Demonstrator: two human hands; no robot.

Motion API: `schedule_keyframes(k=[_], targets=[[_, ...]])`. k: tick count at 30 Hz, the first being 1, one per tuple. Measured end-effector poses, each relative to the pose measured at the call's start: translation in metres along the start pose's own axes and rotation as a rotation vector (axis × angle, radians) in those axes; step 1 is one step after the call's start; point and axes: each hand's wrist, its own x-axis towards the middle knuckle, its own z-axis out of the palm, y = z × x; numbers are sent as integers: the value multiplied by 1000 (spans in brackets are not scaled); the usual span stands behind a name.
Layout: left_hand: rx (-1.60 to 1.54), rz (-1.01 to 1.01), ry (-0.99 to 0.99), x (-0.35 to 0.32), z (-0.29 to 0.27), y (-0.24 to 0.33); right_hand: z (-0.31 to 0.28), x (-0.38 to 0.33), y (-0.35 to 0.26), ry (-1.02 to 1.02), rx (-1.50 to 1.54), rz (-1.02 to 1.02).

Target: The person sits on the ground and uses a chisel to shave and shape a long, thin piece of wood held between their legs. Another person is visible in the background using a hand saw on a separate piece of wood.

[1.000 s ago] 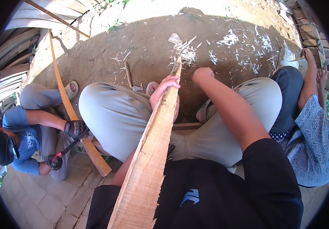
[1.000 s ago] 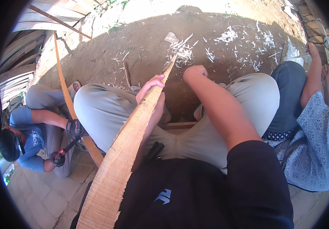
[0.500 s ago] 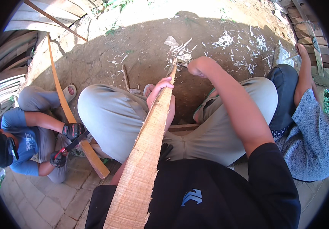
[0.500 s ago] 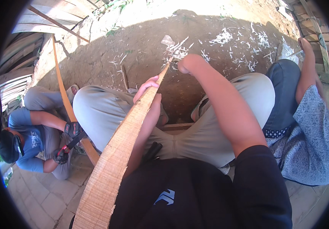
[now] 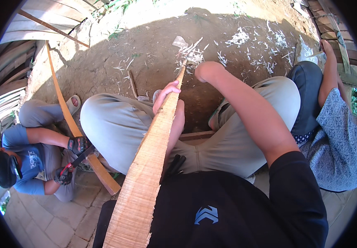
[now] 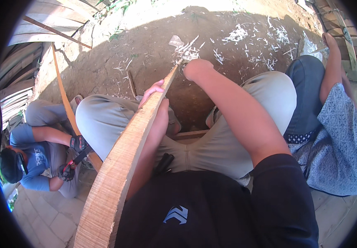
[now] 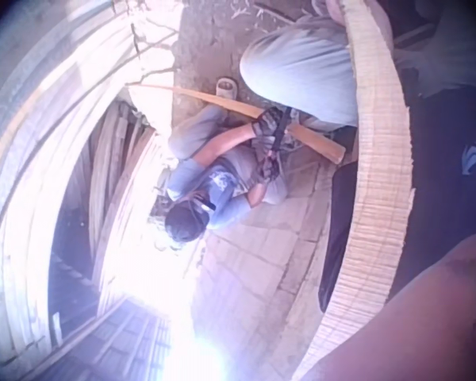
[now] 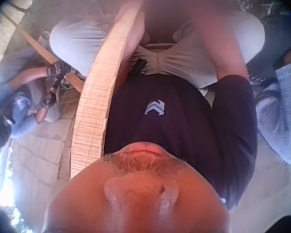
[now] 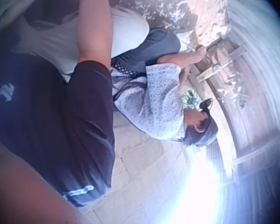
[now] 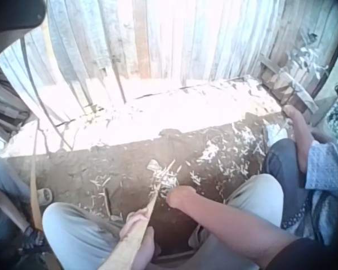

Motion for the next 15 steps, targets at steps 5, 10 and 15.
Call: schedule_keyframes(k=[5, 10, 15], targets=[[-19, 75, -72, 6, -12, -21, -6, -16, -9, 47, 95, 62], [-56, 198, 19, 8, -3, -31, 9, 12, -15, 131, 296, 187], [-52, 209, 45, 10, 0, -27, 21, 40, 1, 118, 297, 140]])
